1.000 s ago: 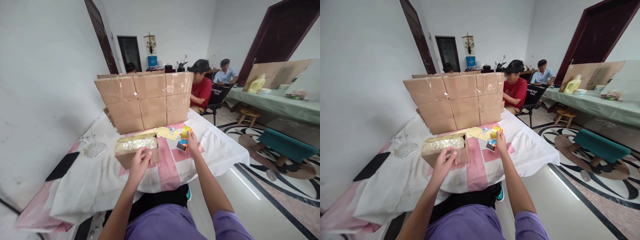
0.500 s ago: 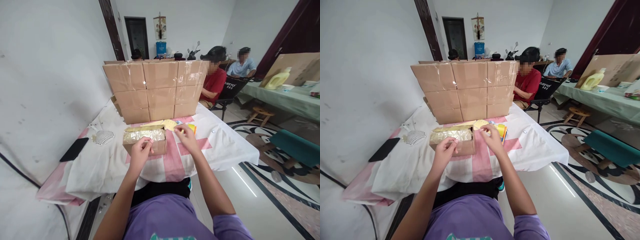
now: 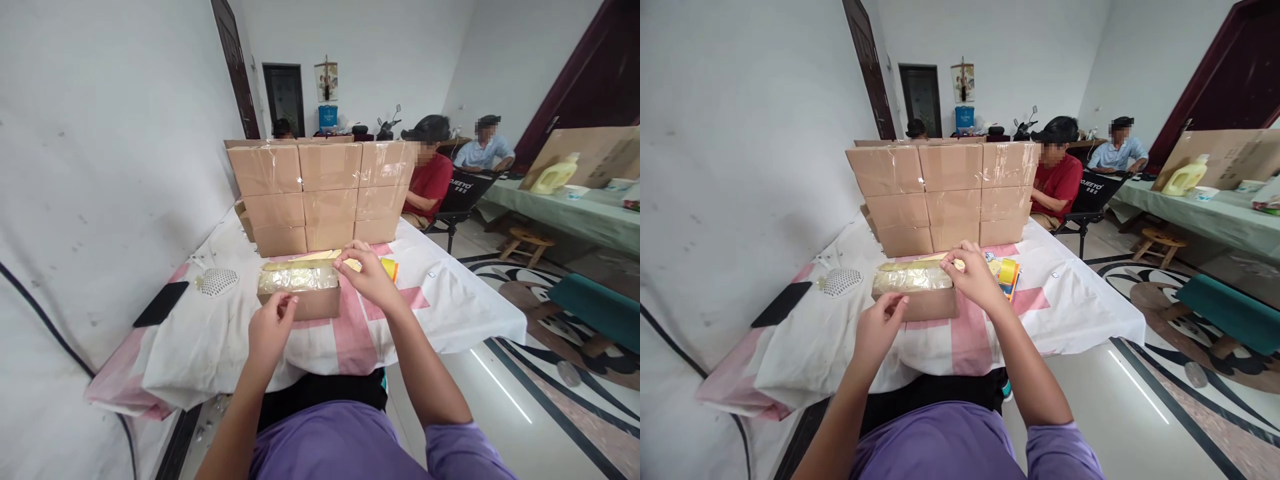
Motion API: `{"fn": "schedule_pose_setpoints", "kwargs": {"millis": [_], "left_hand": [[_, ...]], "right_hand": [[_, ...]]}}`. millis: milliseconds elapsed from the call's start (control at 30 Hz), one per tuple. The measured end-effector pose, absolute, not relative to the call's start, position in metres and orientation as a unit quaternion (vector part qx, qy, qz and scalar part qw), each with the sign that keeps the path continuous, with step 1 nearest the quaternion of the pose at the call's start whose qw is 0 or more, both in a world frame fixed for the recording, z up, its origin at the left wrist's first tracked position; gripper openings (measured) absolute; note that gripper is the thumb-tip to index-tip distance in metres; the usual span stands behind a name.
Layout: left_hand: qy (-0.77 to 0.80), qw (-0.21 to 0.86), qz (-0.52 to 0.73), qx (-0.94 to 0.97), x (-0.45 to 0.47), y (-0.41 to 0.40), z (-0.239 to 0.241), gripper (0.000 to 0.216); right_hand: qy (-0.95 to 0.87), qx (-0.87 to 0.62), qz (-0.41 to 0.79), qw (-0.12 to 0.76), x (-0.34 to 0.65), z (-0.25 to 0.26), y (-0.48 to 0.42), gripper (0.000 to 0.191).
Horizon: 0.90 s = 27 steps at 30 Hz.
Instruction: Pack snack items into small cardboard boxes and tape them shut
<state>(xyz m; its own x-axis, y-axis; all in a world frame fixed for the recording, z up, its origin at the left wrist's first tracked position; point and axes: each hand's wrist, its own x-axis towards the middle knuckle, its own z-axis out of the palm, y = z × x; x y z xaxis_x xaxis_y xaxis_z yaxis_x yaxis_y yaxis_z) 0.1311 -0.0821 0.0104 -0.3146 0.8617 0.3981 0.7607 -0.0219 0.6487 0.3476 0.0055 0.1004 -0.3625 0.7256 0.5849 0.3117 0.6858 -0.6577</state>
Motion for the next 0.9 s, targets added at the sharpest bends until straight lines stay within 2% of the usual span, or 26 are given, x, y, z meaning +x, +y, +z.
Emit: {"fn": "schedule_pose_setpoints", "kwargs": {"millis": [67, 133, 267, 500, 667, 900], "left_hand": [[0.659, -0.040, 0.413, 0.628, 0.126, -0.072, 0.011, 0.036], [0.626, -0.091, 0.375, 0.678, 0.123, -0.059, 0.012, 0.045], [0.635, -0.058, 0.300, 0.709, 0.120, -0.038, 0.008, 0.061], [0.621, -0.059, 0.313, 0.716, 0.118, -0.038, 0.001, 0.056], [0.608, -0.106, 0.279, 0.735, 0.118, -0.040, -0.004, 0.042], [0.586, -0.124, 0.305, 0.740, 0.114, -0.037, -0.017, 0.039]], "right_hand": [[-0.787, -0.321, 0.274, 0.450, 0.344, 0.107, 0.012, 0.025], [-0.776, -0.311, 0.333, 0.436, 0.335, 0.110, 0.021, 0.030], [-0.768, -0.310, 0.393, 0.399, 0.308, 0.104, 0.046, 0.030], [-0.812, -0.461, 0.237, 0.267, 0.268, 0.066, 0.083, 0.018], [-0.818, -0.484, 0.187, 0.250, 0.265, 0.050, 0.085, 0.009], [-0.831, -0.487, 0.155, 0.219, 0.265, 0.044, 0.087, 0.014]]}}
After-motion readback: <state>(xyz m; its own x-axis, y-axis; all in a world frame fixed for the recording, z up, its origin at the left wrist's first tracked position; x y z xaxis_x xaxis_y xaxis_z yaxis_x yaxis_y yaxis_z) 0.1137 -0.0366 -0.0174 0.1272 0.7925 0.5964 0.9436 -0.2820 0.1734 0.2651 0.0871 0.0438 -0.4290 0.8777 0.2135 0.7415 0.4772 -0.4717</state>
